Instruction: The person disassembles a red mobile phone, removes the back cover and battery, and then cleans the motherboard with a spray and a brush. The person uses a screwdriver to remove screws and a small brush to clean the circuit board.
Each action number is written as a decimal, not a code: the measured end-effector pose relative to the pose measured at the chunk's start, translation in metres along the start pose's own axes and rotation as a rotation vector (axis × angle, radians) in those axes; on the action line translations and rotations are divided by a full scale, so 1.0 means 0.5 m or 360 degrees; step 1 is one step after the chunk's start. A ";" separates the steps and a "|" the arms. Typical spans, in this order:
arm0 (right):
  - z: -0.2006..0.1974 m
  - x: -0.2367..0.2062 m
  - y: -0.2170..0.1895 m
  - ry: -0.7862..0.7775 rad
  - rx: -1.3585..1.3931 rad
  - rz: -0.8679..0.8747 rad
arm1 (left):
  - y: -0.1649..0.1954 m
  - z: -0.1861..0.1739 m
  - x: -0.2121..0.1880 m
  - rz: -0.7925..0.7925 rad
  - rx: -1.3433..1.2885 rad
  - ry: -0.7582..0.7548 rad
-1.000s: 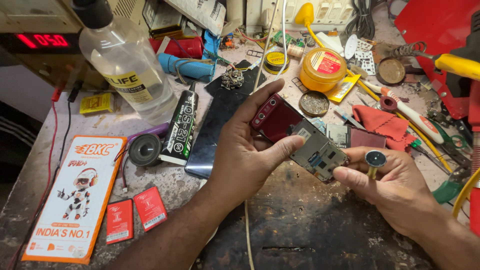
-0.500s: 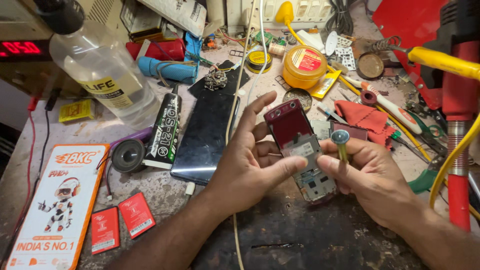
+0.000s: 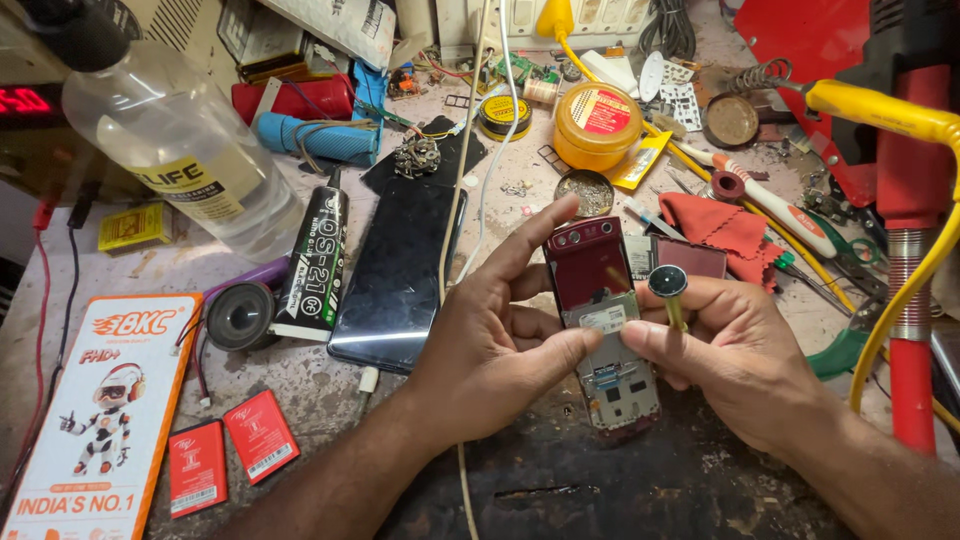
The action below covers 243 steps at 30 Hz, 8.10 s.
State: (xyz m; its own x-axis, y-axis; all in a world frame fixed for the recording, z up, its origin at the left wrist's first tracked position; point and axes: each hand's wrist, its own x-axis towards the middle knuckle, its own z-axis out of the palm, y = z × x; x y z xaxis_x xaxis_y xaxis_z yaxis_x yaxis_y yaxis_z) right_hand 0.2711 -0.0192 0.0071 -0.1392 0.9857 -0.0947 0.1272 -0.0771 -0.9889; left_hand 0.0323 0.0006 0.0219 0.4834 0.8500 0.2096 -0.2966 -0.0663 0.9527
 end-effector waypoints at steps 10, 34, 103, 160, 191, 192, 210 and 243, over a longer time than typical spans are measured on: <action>0.003 -0.001 0.004 0.0033 0.0006 0.0052 | 0.004 -0.001 0.001 -0.0056 0.0003 0.0023; 0.002 0.000 0.014 -0.0029 -0.0195 -0.0009 | -0.012 0.007 0.003 -0.0099 -0.0001 0.0097; 0.038 -0.038 -0.087 0.0043 -0.1435 -0.1296 | -0.015 -0.013 0.020 -0.0295 0.0090 0.0125; -0.016 0.097 -0.082 0.0345 -0.2453 -0.0855 | 0.039 -0.072 0.015 -0.0126 0.1847 -0.0236; 0.020 0.058 -0.079 -0.0264 -0.1144 -0.0687 | 0.009 -0.058 0.022 -0.0462 -0.0133 0.0586; 0.022 0.054 -0.082 -0.0297 -0.1316 -0.0750 | 0.013 -0.062 0.022 -0.0470 -0.0157 0.0622; 0.023 0.048 -0.101 -0.0207 -0.1006 -0.0710 | -0.005 -0.046 0.007 -0.0503 -0.0150 0.0261; 0.027 0.050 -0.072 -0.0311 -0.0648 -0.0594 | -0.011 -0.044 0.008 -0.0409 0.0202 0.0526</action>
State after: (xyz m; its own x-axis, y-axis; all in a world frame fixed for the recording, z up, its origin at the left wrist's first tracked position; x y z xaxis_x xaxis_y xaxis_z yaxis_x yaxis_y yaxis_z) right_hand 0.2499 0.0064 0.0388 -0.4205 0.8863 0.1939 0.3966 0.3718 -0.8394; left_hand 0.0175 0.0160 0.0128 0.2324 0.9675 -0.0997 -0.0878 0.1229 0.9885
